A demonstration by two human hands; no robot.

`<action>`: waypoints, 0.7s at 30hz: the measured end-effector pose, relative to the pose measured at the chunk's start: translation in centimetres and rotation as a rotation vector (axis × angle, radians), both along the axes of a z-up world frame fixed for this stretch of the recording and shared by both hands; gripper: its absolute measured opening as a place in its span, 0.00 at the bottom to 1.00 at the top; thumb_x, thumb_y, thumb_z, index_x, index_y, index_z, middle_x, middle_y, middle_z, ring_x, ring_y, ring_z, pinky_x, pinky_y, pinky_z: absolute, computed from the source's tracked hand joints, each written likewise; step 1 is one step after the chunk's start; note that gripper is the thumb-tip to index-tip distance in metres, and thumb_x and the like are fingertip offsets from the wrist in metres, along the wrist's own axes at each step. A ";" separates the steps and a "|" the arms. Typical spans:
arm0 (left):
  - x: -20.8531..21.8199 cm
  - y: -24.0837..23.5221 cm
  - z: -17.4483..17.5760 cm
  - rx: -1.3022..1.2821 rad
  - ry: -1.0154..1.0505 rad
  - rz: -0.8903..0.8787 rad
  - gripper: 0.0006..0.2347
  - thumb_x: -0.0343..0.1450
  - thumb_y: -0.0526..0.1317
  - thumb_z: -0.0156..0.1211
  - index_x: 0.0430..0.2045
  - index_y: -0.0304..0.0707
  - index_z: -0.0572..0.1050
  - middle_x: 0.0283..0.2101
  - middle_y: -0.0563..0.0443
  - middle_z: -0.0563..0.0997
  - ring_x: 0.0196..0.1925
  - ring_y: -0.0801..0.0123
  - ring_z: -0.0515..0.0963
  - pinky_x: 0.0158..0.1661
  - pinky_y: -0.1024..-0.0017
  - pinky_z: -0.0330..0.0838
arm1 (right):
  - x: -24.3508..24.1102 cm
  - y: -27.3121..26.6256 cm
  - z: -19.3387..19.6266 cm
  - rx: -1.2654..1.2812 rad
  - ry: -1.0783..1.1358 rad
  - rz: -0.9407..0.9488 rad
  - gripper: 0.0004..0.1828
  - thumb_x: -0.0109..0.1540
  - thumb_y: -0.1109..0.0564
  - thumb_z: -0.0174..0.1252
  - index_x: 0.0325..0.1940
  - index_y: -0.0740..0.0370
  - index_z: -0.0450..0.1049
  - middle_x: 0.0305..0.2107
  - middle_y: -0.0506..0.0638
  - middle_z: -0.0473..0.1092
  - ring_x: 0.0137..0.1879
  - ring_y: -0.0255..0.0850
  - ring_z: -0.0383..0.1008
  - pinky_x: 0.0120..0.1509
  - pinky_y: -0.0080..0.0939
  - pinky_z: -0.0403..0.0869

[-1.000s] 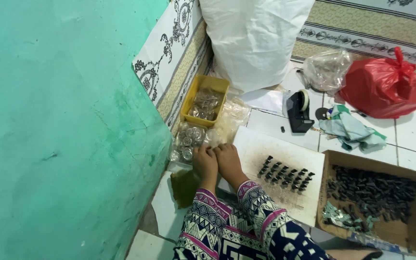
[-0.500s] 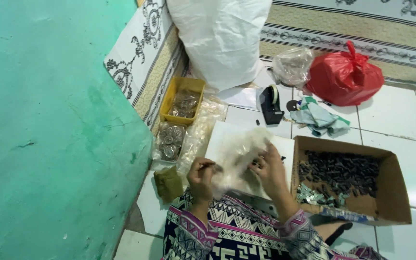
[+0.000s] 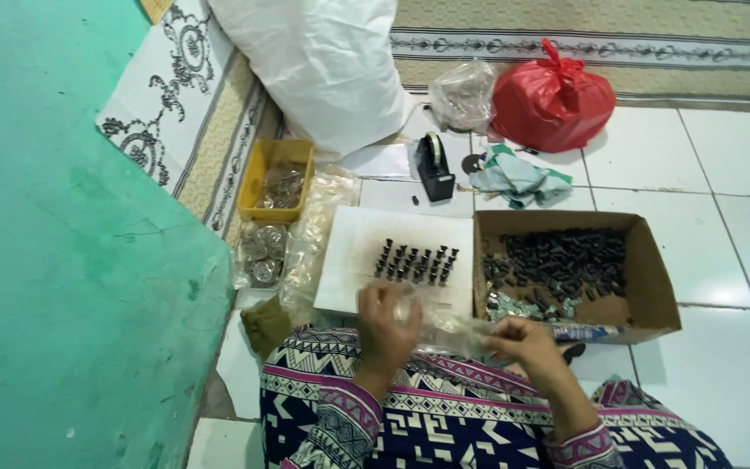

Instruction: A person is seen sitting on the floor, manually assembling small metal pins into a template board and sorting them into small plastic bags.

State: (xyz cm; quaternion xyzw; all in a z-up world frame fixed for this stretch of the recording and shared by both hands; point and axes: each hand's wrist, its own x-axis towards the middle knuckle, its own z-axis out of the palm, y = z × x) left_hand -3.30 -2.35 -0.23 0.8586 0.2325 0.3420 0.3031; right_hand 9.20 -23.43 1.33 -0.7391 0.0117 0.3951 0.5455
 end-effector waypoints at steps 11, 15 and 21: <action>-1.1 -5.2 -1.2 -0.999 0.458 -0.400 0.06 0.69 0.37 0.68 0.29 0.42 0.75 0.35 0.51 0.80 0.36 0.68 0.79 0.39 0.72 0.78 | -3.3 -1.0 -5.1 0.186 0.016 0.117 0.20 0.51 0.69 0.75 0.25 0.60 0.67 0.23 0.54 0.75 0.29 0.43 0.77 0.36 0.43 0.80; -1.4 -5.0 0.3 -1.055 0.527 -0.410 0.09 0.67 0.31 0.70 0.30 0.40 0.73 0.34 0.51 0.78 0.33 0.70 0.76 0.34 0.77 0.76 | -2.9 -1.3 -3.5 0.297 0.226 0.048 0.15 0.54 0.71 0.69 0.26 0.63 0.68 0.31 0.59 0.77 0.38 0.51 0.80 0.47 0.50 0.81; -1.3 -5.6 -3.8 -0.855 0.465 -0.257 0.04 0.67 0.31 0.64 0.28 0.41 0.75 0.31 0.52 0.81 0.30 0.71 0.77 0.30 0.75 0.75 | -1.6 -2.8 -7.0 0.621 0.229 -0.008 0.11 0.58 0.68 0.64 0.29 0.58 0.68 0.30 0.52 0.73 0.41 0.47 0.77 0.49 0.48 0.78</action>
